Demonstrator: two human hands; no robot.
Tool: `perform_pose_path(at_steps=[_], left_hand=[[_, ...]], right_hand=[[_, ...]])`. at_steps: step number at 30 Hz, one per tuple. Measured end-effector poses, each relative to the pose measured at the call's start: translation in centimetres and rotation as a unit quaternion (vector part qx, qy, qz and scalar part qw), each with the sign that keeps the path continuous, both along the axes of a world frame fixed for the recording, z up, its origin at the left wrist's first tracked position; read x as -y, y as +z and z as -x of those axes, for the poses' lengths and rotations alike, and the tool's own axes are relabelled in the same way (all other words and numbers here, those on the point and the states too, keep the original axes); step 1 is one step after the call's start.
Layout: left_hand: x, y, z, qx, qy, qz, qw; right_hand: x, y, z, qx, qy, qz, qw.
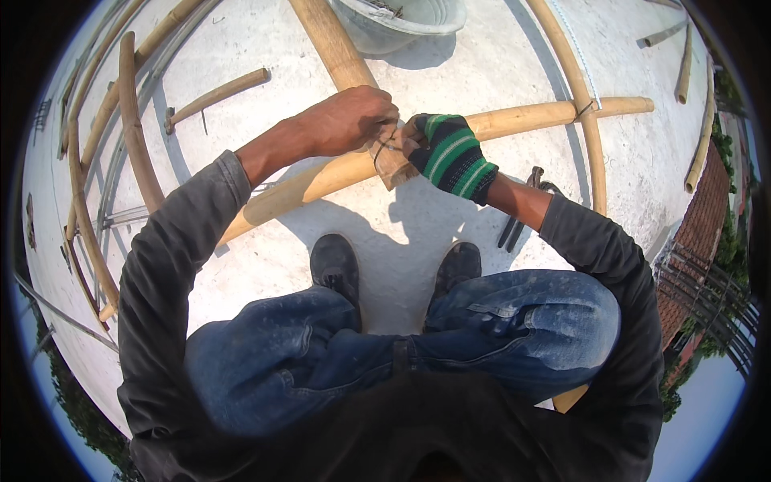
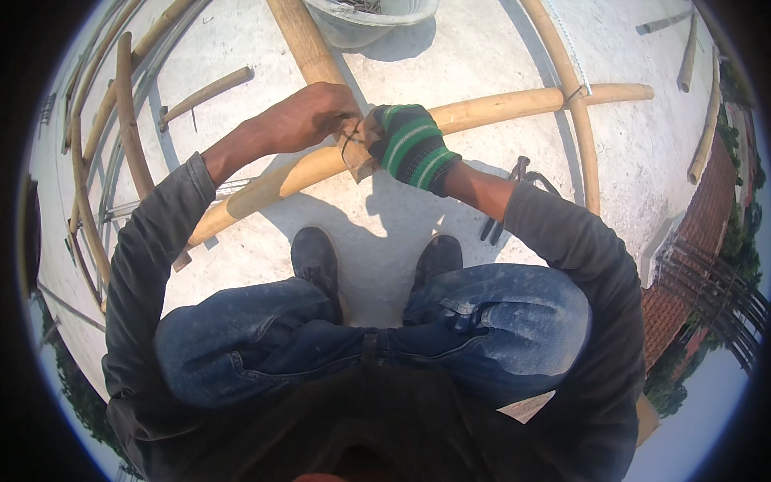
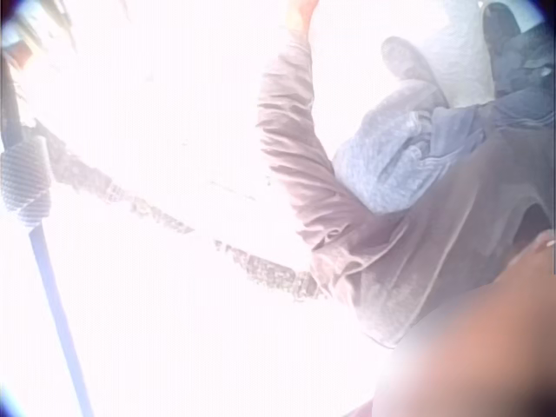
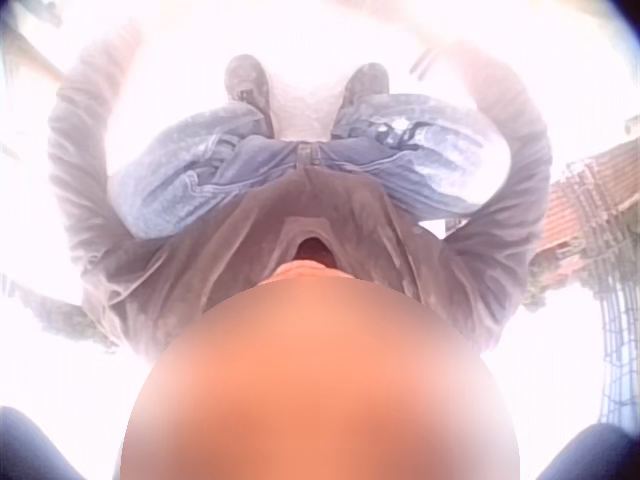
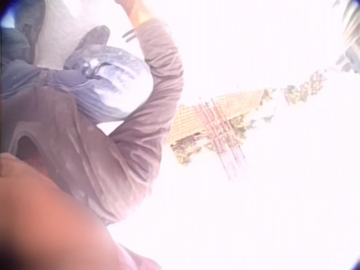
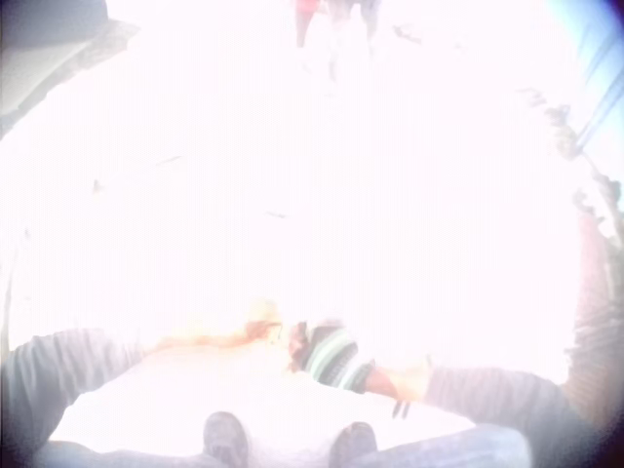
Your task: The person sits on a rooftop and assembles a bamboo scaffolding structure. They use pliers to twist metal wire around the joints of bamboo poles to secure them together.
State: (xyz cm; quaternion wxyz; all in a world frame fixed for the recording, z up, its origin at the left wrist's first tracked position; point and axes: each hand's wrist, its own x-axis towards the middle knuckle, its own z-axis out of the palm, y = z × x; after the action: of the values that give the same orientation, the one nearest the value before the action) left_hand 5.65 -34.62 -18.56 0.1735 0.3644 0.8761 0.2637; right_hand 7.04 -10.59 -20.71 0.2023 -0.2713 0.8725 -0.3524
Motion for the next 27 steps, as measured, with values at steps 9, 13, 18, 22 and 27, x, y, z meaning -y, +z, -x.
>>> perform_pose_path(at_steps=[9,13,18,22,27], left_hand=[[-6.8,2.8,8.2,0.161,-0.17,0.266,0.935],[-6.2,2.8,8.4,0.211,-0.112,0.222,0.945],[2.6,0.2,3.7,0.108,0.117,-0.083,0.984],[6.7,-2.5,-0.2,0.124,0.294,-0.134,0.938],[4.2,-5.3,-9.6,0.156,0.369,-0.147,0.905]], right_hand=[[0.5,1.2,-3.6,0.034,-0.05,0.079,0.995],[-4.8,1.4,0.8,0.14,-0.037,0.082,0.986],[-18.0,0.0,-1.2,0.081,-0.316,-0.142,0.935],[-22.8,-5.6,-9.0,0.16,-0.356,-0.284,0.876],[-24.9,-13.9,-14.2,-0.013,-0.346,-0.294,0.891]])
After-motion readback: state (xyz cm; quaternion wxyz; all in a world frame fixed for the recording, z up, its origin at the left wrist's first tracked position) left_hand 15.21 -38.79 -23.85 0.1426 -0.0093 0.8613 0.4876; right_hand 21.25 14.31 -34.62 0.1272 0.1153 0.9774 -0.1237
